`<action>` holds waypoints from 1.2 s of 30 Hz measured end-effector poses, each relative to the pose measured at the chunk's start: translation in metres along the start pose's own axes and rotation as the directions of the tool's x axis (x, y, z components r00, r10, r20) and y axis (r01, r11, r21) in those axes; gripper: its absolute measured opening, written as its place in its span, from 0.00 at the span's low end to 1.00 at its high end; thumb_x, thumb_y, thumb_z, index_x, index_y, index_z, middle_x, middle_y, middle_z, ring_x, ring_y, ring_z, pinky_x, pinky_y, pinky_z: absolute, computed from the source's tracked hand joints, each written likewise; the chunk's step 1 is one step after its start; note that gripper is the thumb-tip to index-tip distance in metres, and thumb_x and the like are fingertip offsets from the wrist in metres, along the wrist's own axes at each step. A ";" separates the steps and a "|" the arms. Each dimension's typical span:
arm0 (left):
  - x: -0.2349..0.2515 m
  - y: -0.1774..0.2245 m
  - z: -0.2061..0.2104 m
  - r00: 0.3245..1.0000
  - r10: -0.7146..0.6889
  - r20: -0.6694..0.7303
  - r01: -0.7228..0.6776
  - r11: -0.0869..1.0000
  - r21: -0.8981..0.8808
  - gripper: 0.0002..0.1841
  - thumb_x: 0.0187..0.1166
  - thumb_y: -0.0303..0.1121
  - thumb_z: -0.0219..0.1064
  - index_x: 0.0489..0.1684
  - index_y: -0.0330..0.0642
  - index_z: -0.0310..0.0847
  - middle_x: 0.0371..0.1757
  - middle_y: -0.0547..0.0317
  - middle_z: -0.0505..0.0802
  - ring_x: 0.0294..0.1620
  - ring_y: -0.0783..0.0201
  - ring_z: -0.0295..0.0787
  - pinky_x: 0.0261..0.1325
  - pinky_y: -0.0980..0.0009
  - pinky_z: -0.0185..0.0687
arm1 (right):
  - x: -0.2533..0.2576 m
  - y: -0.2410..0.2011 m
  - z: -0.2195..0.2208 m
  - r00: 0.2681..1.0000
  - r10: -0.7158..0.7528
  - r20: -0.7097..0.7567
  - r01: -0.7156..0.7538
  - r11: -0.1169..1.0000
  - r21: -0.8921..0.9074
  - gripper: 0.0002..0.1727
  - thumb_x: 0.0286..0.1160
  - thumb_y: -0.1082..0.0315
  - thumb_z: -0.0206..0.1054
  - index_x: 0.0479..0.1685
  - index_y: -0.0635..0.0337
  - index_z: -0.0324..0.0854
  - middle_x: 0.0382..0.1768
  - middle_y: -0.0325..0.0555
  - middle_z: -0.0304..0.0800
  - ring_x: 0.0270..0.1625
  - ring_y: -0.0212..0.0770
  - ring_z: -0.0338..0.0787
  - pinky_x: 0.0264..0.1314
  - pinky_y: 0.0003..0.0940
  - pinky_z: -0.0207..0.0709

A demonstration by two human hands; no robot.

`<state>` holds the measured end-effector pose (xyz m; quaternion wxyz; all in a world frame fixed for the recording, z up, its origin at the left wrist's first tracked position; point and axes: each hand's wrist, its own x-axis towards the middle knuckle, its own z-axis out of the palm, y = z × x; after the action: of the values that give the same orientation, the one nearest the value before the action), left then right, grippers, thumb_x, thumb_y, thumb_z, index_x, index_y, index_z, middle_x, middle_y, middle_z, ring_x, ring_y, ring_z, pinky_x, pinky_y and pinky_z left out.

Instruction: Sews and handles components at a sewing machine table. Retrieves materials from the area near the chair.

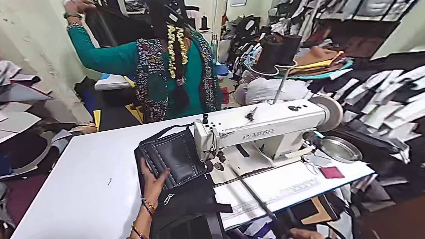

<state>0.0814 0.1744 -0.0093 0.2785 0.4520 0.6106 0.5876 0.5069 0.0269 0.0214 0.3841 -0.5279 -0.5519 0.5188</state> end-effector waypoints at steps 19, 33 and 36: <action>-0.022 0.062 -0.062 0.983 -0.096 -0.155 0.070 0.983 -0.170 0.42 0.77 0.19 0.66 0.94 0.38 0.48 0.93 0.44 0.59 0.85 0.56 0.68 0.79 0.59 0.72 | 0.154 -0.047 0.100 0.960 -0.252 0.123 0.277 0.922 -0.270 0.20 0.90 0.66 0.51 0.61 0.75 0.83 0.41 0.48 0.94 0.39 0.38 0.94 0.42 0.33 0.87; -0.152 0.014 -0.042 0.986 -0.105 -0.133 0.161 0.823 0.545 0.58 0.66 0.45 0.80 0.92 0.24 0.41 0.90 0.17 0.48 0.86 0.23 0.59 0.82 0.40 0.64 | 0.144 -0.022 0.172 0.920 -0.312 0.238 0.378 0.541 -0.751 0.34 0.75 0.40 0.66 0.57 0.66 0.90 0.51 0.71 0.92 0.57 0.73 0.90 0.57 0.69 0.78; -0.169 0.029 -0.024 0.933 -0.308 -0.184 0.289 0.949 -0.125 0.61 0.63 0.19 0.75 0.96 0.38 0.25 0.92 0.37 0.57 0.78 0.50 0.76 0.66 0.57 0.82 | 0.126 0.004 0.174 0.953 -0.300 0.029 0.297 0.917 -0.265 0.37 0.67 0.50 0.75 0.70 0.71 0.82 0.68 0.72 0.83 0.75 0.69 0.78 0.75 0.66 0.67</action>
<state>0.1401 0.0119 -0.0098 0.3229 0.2784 0.6684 0.6095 0.3198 0.1213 -0.0275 0.3875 -0.4876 -0.6883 0.3719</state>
